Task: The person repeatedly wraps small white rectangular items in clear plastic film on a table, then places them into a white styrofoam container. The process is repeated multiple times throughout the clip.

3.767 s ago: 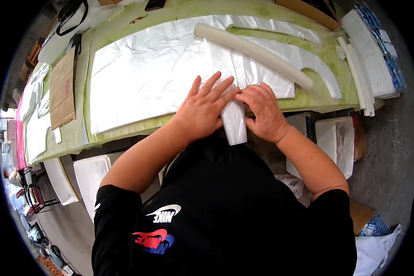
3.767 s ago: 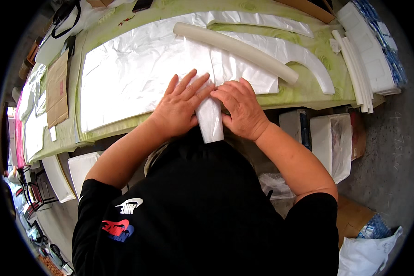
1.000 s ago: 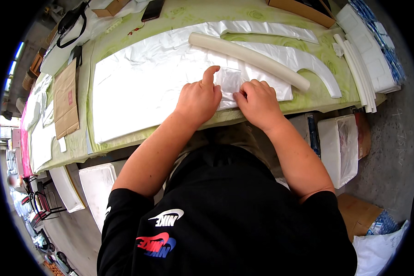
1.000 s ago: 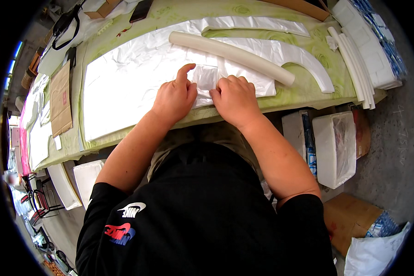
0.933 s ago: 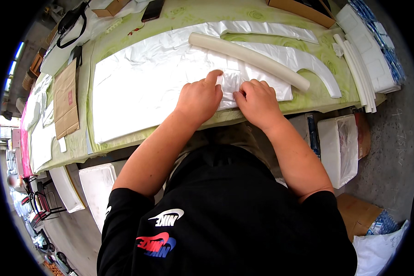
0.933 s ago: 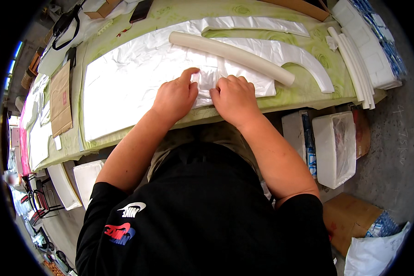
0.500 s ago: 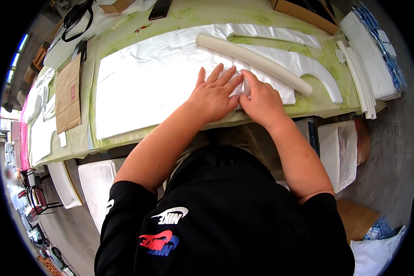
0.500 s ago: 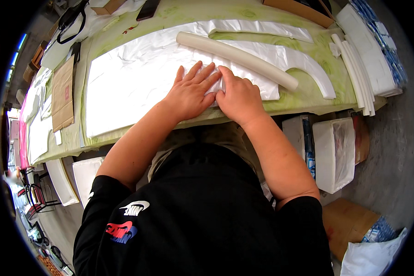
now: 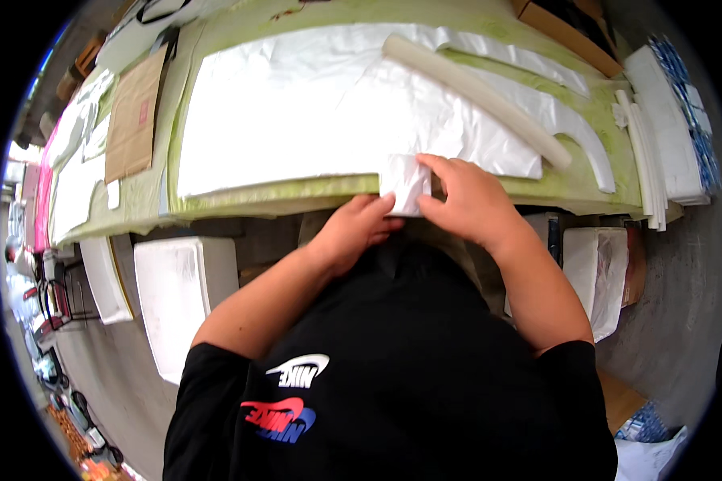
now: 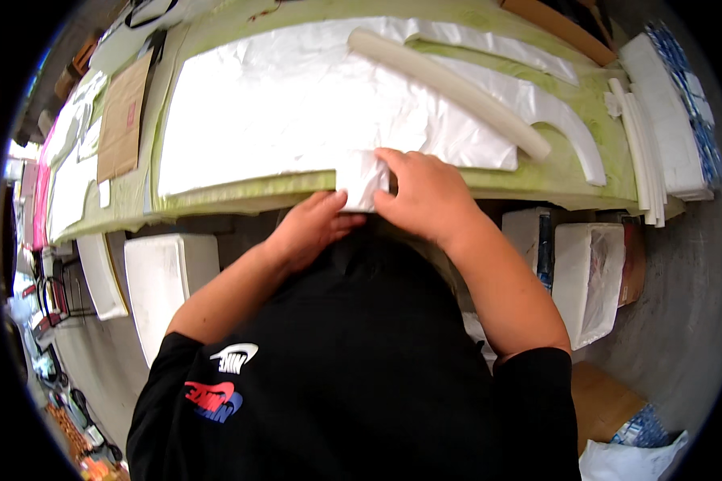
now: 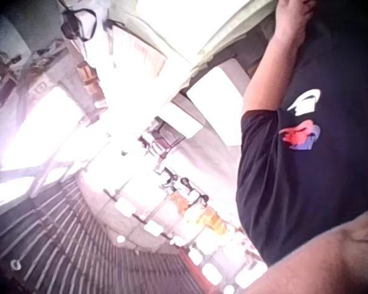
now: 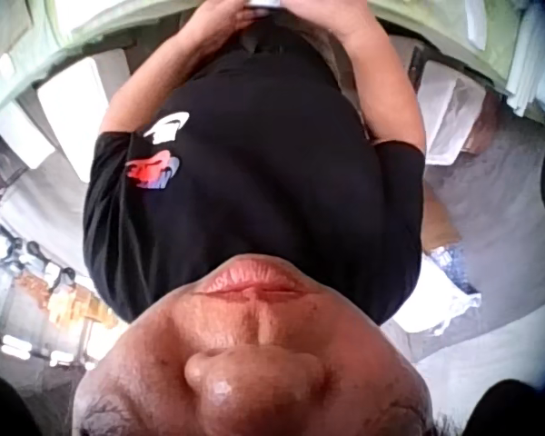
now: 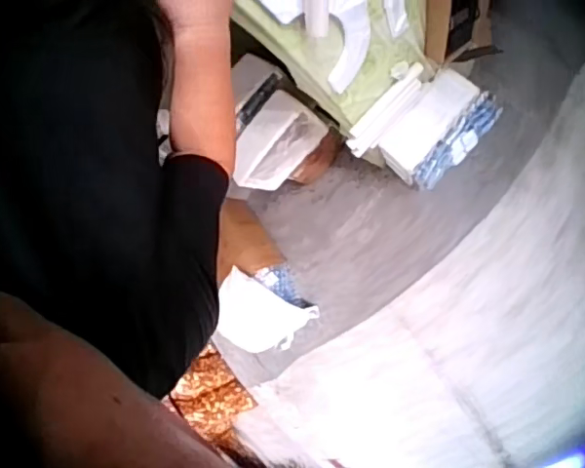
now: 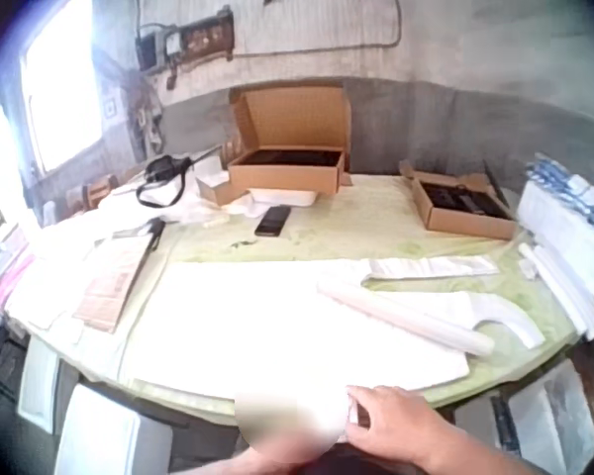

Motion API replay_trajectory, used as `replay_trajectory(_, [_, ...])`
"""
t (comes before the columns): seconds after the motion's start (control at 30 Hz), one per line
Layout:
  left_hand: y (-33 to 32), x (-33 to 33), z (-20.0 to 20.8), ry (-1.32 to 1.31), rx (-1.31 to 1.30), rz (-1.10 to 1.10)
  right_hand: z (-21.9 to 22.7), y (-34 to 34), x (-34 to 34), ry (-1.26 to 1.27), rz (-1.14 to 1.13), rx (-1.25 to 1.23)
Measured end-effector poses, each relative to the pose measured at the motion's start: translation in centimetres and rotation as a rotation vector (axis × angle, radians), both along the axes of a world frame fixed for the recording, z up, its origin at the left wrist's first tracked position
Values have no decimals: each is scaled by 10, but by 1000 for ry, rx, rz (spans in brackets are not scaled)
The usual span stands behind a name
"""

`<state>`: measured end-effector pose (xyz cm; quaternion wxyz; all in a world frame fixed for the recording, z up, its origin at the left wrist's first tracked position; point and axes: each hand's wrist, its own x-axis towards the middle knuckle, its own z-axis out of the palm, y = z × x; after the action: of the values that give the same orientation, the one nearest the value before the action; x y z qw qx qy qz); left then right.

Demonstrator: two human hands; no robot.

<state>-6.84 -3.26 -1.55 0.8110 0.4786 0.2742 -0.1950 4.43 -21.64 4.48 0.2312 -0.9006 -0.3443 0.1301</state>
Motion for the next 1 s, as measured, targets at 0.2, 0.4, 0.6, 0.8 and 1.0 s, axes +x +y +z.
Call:
replay_trajectory(0.2, [-3, -11, 13, -149, -156, 157, -25, 11, -40, 431, -236, 521])
replay_trajectory(0.4, [16, -26, 15, -302, -87, 355, -25, 48, -36, 439, -161, 749])
replay_trajectory(0.6, [64, -77, 28, -288, -30, 531, -10, 91, -54, 570, 21, 793])
replay_trajectory(0.8, [231, -210, 24, -367, 535, 1001, -25, 96, -53, 638, 126, 734])
replay_trajectory(1.0, [328, -314, -49, 317, 972, 926, -34, 102, -55, 672, 114, 662])
